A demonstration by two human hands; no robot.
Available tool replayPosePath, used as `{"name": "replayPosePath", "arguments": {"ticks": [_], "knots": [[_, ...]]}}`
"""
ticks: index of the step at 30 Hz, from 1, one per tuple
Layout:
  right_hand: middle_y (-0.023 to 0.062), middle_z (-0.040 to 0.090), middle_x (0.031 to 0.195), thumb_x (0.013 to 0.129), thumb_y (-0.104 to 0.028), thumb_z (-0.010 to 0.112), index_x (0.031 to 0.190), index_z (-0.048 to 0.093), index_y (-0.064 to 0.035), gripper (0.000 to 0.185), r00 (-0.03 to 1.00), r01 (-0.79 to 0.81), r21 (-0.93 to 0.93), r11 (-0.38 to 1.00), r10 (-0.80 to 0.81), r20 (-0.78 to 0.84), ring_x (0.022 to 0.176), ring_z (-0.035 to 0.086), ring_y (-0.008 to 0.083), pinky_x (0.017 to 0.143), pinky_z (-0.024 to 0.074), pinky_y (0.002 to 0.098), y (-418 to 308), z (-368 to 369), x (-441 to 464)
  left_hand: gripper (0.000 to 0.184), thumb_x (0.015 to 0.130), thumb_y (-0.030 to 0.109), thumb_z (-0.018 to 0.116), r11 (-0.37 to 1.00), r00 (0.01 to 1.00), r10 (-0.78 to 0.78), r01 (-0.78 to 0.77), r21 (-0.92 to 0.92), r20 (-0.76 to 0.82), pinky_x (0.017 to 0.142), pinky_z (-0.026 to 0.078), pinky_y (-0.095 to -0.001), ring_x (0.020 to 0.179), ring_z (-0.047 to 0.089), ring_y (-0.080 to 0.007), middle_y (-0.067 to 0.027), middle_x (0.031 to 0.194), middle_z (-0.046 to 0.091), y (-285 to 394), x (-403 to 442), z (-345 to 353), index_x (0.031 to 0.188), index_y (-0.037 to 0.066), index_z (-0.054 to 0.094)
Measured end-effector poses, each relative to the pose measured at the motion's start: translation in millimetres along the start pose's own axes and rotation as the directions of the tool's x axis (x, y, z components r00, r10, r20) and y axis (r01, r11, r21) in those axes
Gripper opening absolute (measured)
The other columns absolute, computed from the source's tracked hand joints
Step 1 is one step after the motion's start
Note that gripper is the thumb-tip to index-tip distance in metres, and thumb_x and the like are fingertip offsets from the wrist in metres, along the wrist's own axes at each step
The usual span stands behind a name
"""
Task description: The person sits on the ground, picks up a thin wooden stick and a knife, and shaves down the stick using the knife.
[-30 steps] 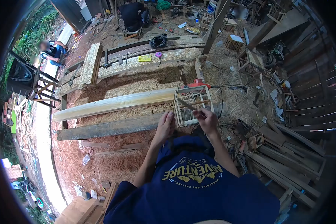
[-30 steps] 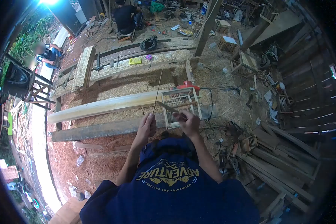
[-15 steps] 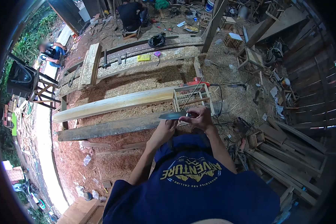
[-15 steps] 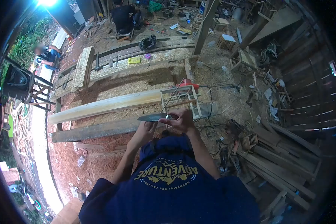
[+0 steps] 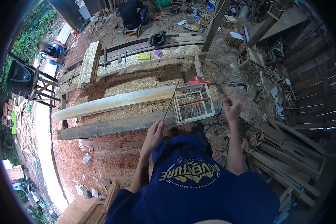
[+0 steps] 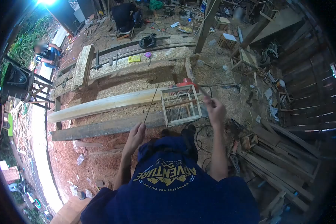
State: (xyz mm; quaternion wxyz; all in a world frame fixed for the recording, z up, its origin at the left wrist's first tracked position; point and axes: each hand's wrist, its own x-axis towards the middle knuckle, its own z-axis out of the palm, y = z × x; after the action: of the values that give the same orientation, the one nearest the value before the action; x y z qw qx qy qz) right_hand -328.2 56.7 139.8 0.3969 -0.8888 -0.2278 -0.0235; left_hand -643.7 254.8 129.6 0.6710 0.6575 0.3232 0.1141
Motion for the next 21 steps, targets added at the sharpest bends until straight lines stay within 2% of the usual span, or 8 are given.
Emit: {"name": "replayPosePath", "arguments": {"ticks": [3, 5, 9, 11, 12, 15, 16, 21], "knots": [[0.0011, 0.051, 0.053, 0.085, -0.053, 0.072, 0.076, 0.068, -0.004, 0.05, 0.983, 0.001, 0.142, 0.99, -0.027, 0.18, 0.051, 0.046, 0.0103, 0.049, 0.034, 0.0308, -23.9, 37.9, -32.7, 0.027, 0.105, 0.033, 0.043, 0.924, 0.979, -0.168, 0.197, -0.329, 0.113, 0.047, 0.029, -0.0224, 0.055, 0.033, -0.0029, 0.0077, 0.069, 0.036, 34.4, 8.4, 4.6, 0.093, 0.011, 0.05], [0.0062, 0.057, 0.055, 0.083, -0.057, 0.07, 0.08, 0.072, -0.0058, 0.051, 0.975, 0.047, 0.276, 0.96, -0.105, 0.198, 0.051, 0.059, 0.0206, 0.05, 0.0423, 0.0349, -44.9, 60.5, -52.6, 0.026, 0.105, 0.033, 0.043, 0.942, 0.983, -0.126, 0.161, -0.294, 0.134, 0.047, 0.029, -0.0218, 0.055, 0.032, -0.0026, 0.0083, 0.069, 0.035, 36.7, 16.1, 6.4, 0.094, 0.01, 0.049], [0.009, 0.061, 0.059, 0.081, -0.054, 0.074, 0.076, 0.07, -0.0068, 0.048, 0.903, 0.144, 0.325, 0.935, -0.259, 0.343, 0.055, 0.063, 0.0237, 0.053, 0.046, 0.0359, -94.0, 64.1, -69.4, 0.026, 0.105, 0.032, 0.043, 0.988, 0.994, -0.012, 0.028, -0.153, 0.104, 0.048, 0.028, -0.021, 0.057, 0.033, -0.0019, 0.0082, 0.07, 0.037, 44.2, 27.9, 16.5, 0.097, 0.009, 0.053], [0.0094, 0.061, 0.06, 0.08, -0.054, 0.075, 0.075, 0.07, -0.0073, 0.047, 0.851, 0.225, 0.323, 0.919, -0.347, 0.394, 0.055, 0.063, 0.0251, 0.053, 0.046, 0.0361, -110.4, 60.9, -74.3, 0.024, 0.106, 0.024, 0.043, 0.996, 0.99, -0.016, 0.028, -0.088, 0.143, 0.059, 0.038, -0.0234, 0.069, 0.044, -0.0059, 0.0024, 0.077, 0.047, 36.2, 31.4, 19.7, 0.102, 0.004, 0.055], [0.0083, 0.059, 0.058, 0.078, -0.054, 0.077, 0.075, 0.07, -0.0069, 0.047, 0.848, 0.28, 0.413, 0.866, -0.425, 0.316, 0.054, 0.061, 0.0261, 0.053, 0.0459, 0.0368, -115.0, 62.1, -76.1, 0.023, 0.106, 0.021, 0.043, 0.998, 0.987, -0.017, 0.026, -0.056, 0.161, 0.065, 0.043, -0.0246, 0.075, 0.049, -0.008, -0.0005, 0.08, 0.052, 33.3, 32.6, 21.2, 0.105, 0.002, 0.056], [0.0077, 0.059, 0.058, 0.075, -0.053, 0.079, 0.074, 0.069, -0.0062, 0.048, 0.815, 0.235, 0.437, 0.868, -0.421, 0.398, 0.054, 0.061, 0.0272, 0.053, 0.0461, 0.0364, -108.8, 57.2, -71.9, 0.019, 0.103, 0.012, 0.044, 0.986, 0.978, 0.161, -0.167, 0.03, 0.133, 0.077, 0.047, -0.0302, 0.088, 0.055, -0.0134, -0.0059, 0.089, 0.059, 43.8, 26.6, 33.2, 0.109, -0.001, 0.056], [0.0073, 0.06, 0.058, 0.074, -0.053, 0.079, 0.073, 0.069, -0.0064, 0.047, 0.811, 0.29, 0.422, 0.859, -0.454, 0.369, 0.055, 0.061, 0.0271, 0.053, 0.0463, 0.036, -107.8, 55.2, -70.8, 0.016, 0.099, 0.003, 0.043, 0.99, 0.976, 0.11, -0.123, 0.064, 0.188, 0.083, 0.047, -0.0327, 0.094, 0.057, -0.0159, -0.0092, 0.095, 0.061, 65.3, 20.4, 31.1, 0.109, -0.001, 0.055], [0.0052, 0.06, 0.057, 0.072, -0.052, 0.08, 0.07, 0.069, -0.0076, 0.046, 0.761, 0.482, 0.343, 0.806, -0.579, 0.292, 0.054, 0.062, 0.026, 0.054, 0.0469, 0.0346, -112.5, 47.7, -63.1, 0.019, 0.097, -0.002, 0.04, 0.994, 0.967, 0.049, -0.072, 0.084, 0.251, 0.082, 0.048, -0.0305, 0.093, 0.056, -0.0146, -0.0091, 0.097, 0.058, 65.6, 16.3, 26.4, 0.111, 0.0, 0.053]]}}
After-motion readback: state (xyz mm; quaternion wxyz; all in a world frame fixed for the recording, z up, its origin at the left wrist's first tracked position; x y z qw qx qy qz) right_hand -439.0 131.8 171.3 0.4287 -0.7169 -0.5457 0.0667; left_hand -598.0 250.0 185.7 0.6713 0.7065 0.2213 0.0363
